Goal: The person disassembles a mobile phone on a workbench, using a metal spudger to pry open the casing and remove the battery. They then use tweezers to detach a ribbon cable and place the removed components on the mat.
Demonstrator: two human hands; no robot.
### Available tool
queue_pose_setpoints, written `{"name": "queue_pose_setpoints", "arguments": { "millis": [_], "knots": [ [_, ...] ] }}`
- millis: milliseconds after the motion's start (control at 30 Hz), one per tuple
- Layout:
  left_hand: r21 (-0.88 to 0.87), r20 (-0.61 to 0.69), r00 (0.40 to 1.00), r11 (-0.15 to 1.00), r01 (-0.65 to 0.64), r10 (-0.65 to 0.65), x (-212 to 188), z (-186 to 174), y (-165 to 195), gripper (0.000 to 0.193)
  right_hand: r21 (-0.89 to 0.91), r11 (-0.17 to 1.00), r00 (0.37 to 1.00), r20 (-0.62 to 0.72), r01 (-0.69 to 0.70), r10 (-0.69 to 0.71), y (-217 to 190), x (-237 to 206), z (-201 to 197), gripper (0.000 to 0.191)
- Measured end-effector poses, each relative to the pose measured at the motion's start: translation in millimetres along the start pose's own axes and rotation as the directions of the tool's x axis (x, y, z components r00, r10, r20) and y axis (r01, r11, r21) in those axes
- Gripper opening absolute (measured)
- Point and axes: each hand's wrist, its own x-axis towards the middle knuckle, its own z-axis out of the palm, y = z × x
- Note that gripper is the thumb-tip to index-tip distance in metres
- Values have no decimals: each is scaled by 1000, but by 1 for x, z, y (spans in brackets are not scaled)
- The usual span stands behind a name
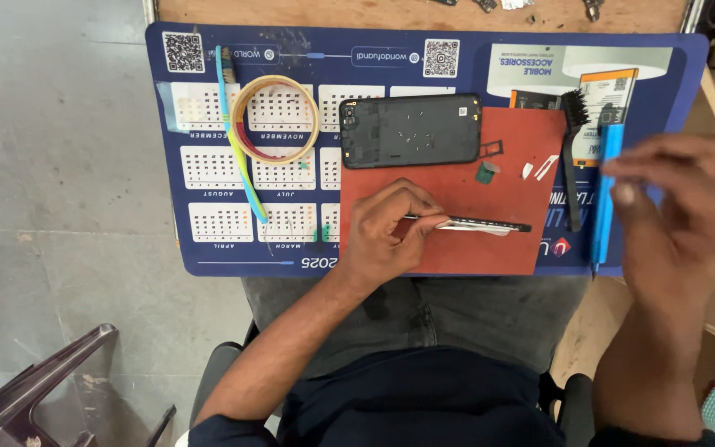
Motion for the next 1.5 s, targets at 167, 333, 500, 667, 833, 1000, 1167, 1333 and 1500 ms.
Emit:
{"name": "queue_pose_setpoints", "arguments": {
  "millis": [167,333,500,667,833,1000,1167,1333,1500],
  "knots": [
    [-16,12,999,999,30,-30,0,0,0,16,252,964,992,74,83,-105,-31,-2,7,19],
    [-11,10,1000,1000,20,-19,-1,0,-1,15,312,950,999,-49,-1,18,-40,-19,41,21],
    [-5,3,1000,1000,9,-9,-2,0,-2,13,296,954,995,-95,39,-11,-23,-43,52,16],
    [-8,3,1000,1000,16,-16,-4,0,-4,15,21,979,979,2,203,-203,-26,-41,55,16],
    [127,-17,1000,992,15,-13,-4,-2,-8,9,80,997,997,73,6,-12,-28,-29,55,28],
    [273,-35,996,959,-75,88,-1,-5,-13,6,2,975,963,150,224,-222,-19,-23,61,32],
    [97,-23,999,995,-23,26,3,-7,-16,6,120,974,946,243,190,-215,-9,-28,61,29],
    [172,9,998,983,-57,57,6,-8,-17,4,-52,888,869,240,456,-432,-1,-44,69,25],
    [238,-53,999,971,21,-9,5,-7,-22,5,-116,866,860,239,486,-450,-2,-55,71,23]
  ]
}}
